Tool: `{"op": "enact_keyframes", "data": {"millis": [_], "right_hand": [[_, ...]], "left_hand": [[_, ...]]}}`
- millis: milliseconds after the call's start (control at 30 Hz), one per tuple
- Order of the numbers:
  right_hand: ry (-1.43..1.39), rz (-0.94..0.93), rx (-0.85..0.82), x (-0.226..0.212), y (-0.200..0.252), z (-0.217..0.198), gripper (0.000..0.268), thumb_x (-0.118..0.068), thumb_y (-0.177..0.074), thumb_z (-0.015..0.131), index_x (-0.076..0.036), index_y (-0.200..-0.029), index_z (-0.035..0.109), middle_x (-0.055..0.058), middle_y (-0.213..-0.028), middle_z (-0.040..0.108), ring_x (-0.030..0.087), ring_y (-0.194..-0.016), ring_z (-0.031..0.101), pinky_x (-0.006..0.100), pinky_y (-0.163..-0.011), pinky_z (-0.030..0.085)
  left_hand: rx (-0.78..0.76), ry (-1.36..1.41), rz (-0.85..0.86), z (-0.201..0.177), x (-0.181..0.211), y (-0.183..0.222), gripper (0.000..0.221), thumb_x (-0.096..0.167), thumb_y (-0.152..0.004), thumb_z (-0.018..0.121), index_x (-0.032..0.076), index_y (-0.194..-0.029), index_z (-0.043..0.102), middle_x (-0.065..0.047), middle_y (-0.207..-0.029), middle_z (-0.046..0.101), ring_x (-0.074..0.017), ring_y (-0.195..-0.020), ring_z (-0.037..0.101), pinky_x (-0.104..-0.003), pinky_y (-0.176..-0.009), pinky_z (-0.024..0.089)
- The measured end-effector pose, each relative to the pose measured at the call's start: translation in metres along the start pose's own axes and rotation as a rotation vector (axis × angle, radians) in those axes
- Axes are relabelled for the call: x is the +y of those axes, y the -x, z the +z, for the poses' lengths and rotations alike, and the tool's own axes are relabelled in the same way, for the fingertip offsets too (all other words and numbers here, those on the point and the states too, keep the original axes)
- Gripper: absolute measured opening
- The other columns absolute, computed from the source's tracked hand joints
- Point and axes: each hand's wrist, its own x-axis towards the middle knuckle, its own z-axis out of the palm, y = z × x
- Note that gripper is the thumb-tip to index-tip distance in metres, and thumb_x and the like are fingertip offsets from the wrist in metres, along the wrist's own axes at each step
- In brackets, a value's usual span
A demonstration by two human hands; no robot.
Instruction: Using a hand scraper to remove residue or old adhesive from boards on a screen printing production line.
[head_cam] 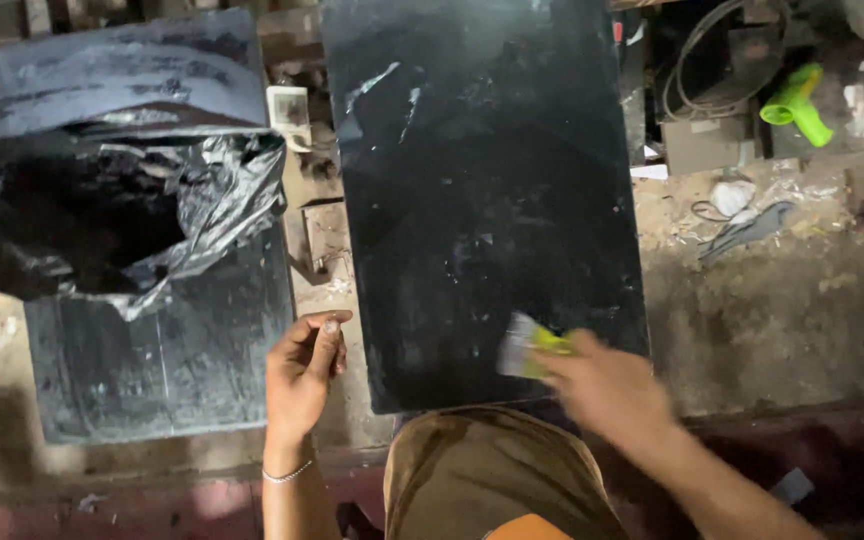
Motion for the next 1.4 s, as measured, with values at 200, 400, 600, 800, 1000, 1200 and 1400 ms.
{"op": "enact_keyframes", "data": {"millis": [200, 400, 600, 800, 1000, 1200, 1400], "right_hand": [[0.021, -0.352, 0.322, -0.026, -0.016, 0.032, 0.044, -0.039, -0.099, 0.056, -0.042, -0.143, 0.053, 0.009, -0.118, 0.055, 0.034, -0.073, 0.071, 0.047, -0.047, 0.056], [0.143, -0.182, 0.241, -0.042, -0.001, 0.058, 0.05, -0.044, -0.099, 0.052, -0.042, -0.148, 0.04, 0.007, -0.099, 0.052, 0.029, -0.052, 0.062, 0.043, -0.042, 0.052], [0.11, -0.344, 0.587, -0.12, -0.01, 0.045, 0.051, -0.039, -0.102, 0.053, -0.029, -0.152, 0.047, 0.017, -0.095, 0.057, 0.027, -0.036, 0.054, 0.036, -0.033, 0.047], [-0.012, -0.083, 0.195, -0.178, 0.017, 0.093, 0.051, -0.045, -0.1, 0.047, -0.046, -0.15, 0.039, 0.019, -0.118, 0.051, 0.043, -0.062, 0.068, 0.054, -0.046, 0.056], [0.096, -0.027, 0.66, -0.24, -0.011, 0.085, 0.054, -0.044, -0.103, 0.048, -0.037, -0.157, 0.042, 0.025, -0.106, 0.061, 0.032, -0.034, 0.051, 0.04, -0.031, 0.046], [-0.167, 0.253, 0.062, -0.277, 0.021, 0.067, 0.057, -0.047, -0.105, 0.035, -0.04, -0.161, 0.025, 0.025, -0.118, 0.057, 0.051, -0.075, 0.068, 0.057, -0.065, 0.059], [-0.176, 0.212, 0.355, -0.284, -0.036, 0.011, 0.049, -0.038, -0.103, 0.044, -0.03, -0.152, 0.045, 0.028, -0.103, 0.066, 0.054, -0.088, 0.068, 0.063, -0.071, 0.057]], "left_hand": [[0.2, 0.026, -0.053, -0.011, -0.028, 0.063, 0.03, 0.028, -0.105, 0.056, 0.003, -0.112, 0.072, 0.0, -0.063, 0.054, -0.0081, -0.056, 0.048, -0.024, -0.053, 0.04], [0.414, 0.171, -0.205, -0.025, -0.073, 0.09, 0.03, 0.028, -0.105, 0.058, 0.004, -0.111, 0.073, -0.002, -0.068, 0.057, -0.008, -0.057, 0.05, -0.022, -0.049, 0.039], [0.289, 0.29, -0.118, -0.043, -0.057, 0.074, 0.034, 0.025, -0.105, 0.055, -0.001, -0.123, 0.067, 0.001, -0.069, 0.049, -0.0084, -0.056, 0.047, -0.023, -0.05, 0.04], [0.199, 0.285, -0.093, -0.105, -0.083, 0.078, 0.039, 0.028, -0.105, 0.055, 0.001, -0.131, 0.064, 0.003, -0.069, 0.053, -0.0066, -0.056, 0.049, -0.022, -0.047, 0.042], [0.129, 0.353, -0.146, -0.158, -0.105, 0.075, 0.046, 0.032, -0.103, 0.054, -0.004, -0.13, 0.063, -0.001, -0.072, 0.051, -0.01, -0.061, 0.048, -0.024, -0.054, 0.042], [0.022, 0.305, -0.169, -0.195, -0.116, 0.064, 0.039, 0.027, -0.105, 0.052, 0.0, -0.129, 0.065, 0.0, -0.07, 0.051, -0.01, -0.061, 0.049, -0.025, -0.054, 0.044], [0.002, 0.421, -0.193, -0.195, -0.123, 0.055, 0.033, 0.021, -0.105, 0.053, 0.001, -0.127, 0.067, -0.002, -0.066, 0.051, -0.0101, -0.056, 0.048, -0.025, -0.05, 0.041]]}}
